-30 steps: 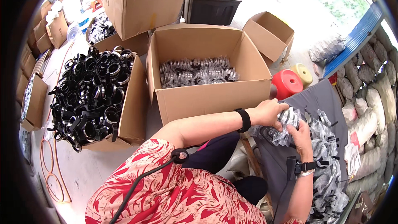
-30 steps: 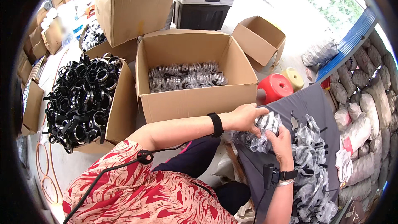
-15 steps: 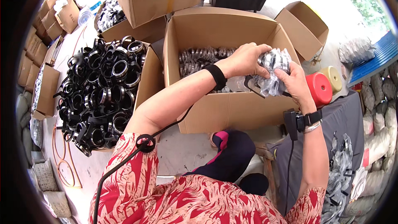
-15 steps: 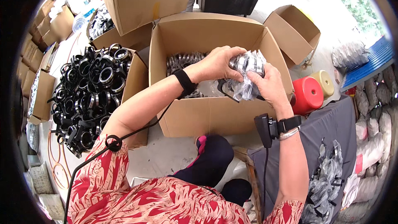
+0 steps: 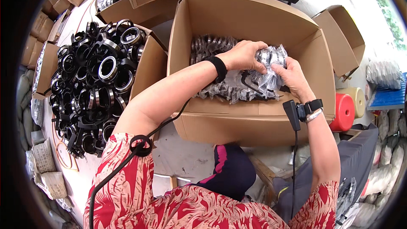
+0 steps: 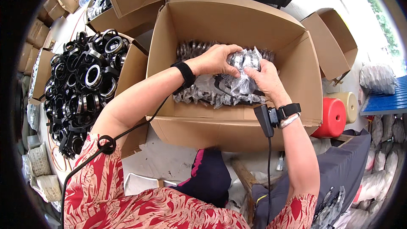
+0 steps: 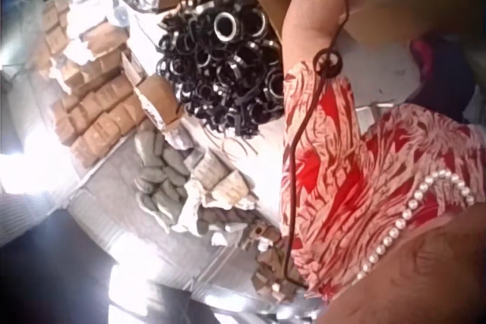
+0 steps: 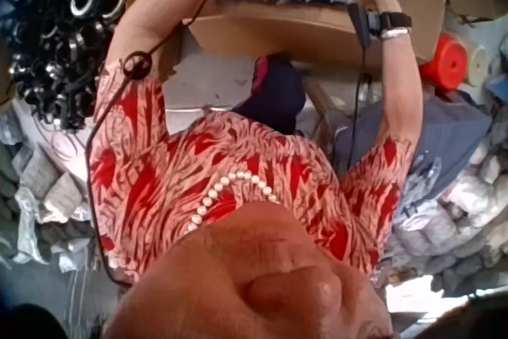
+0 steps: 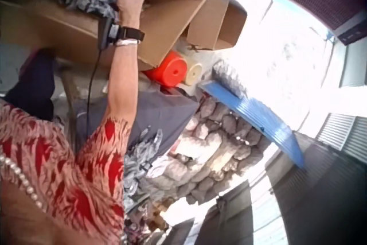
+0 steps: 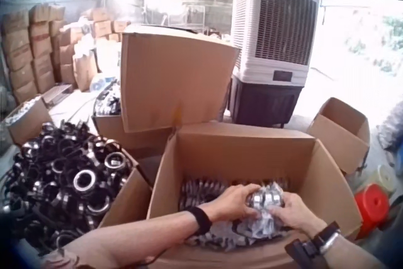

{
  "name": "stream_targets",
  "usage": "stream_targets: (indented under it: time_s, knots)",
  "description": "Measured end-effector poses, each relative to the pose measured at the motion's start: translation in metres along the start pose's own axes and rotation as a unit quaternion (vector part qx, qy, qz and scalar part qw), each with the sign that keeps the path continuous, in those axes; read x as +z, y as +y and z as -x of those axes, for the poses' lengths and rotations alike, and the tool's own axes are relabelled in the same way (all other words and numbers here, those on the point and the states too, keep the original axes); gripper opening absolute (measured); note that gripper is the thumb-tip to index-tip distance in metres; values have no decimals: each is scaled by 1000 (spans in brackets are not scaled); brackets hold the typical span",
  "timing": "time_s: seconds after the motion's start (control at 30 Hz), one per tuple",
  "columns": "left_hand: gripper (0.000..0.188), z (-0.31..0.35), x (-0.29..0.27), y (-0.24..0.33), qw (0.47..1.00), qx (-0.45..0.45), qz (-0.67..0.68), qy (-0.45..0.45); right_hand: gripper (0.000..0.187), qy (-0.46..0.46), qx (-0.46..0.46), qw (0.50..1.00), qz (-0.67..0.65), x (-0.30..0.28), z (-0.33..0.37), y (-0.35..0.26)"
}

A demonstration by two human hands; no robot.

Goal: Inspecting metal hose clamps and placing them into a cardboard box for packaging.

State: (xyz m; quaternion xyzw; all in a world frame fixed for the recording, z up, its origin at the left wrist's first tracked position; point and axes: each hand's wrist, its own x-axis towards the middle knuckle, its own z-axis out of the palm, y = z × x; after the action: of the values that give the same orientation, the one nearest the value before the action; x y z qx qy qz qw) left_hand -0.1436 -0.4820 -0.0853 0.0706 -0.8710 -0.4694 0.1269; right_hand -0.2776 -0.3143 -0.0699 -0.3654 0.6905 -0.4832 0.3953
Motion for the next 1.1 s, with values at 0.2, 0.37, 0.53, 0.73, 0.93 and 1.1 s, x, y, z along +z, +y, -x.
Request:
stream_targets:
  time_s: [0.2,0.37,0.53,0.73,0.93,1.1]
  knots:
    - [76,-23,21,-43,999,-38,-6,-14,28,-16,61,997,-44,-9,-30,26]
    - [79,-52,54,-69,998,-59,3,-15,27,-8,88,996,-7,-39,-48,56]
    - [79,-71,92,-90,994,-92,57,-7,29,-4,110,994,-4,-60,-59,83]
    - [77,-88,148,-120,986,-121,113,-2,35,-5,132,991,15,-86,-64,126]
    - [75,-108,199,-138,971,-148,184,-27,34,21,159,985,59,-118,-58,168]
    - [75,-124,242,-151,961,-145,235,-27,36,32,204,976,67,-141,-56,187]
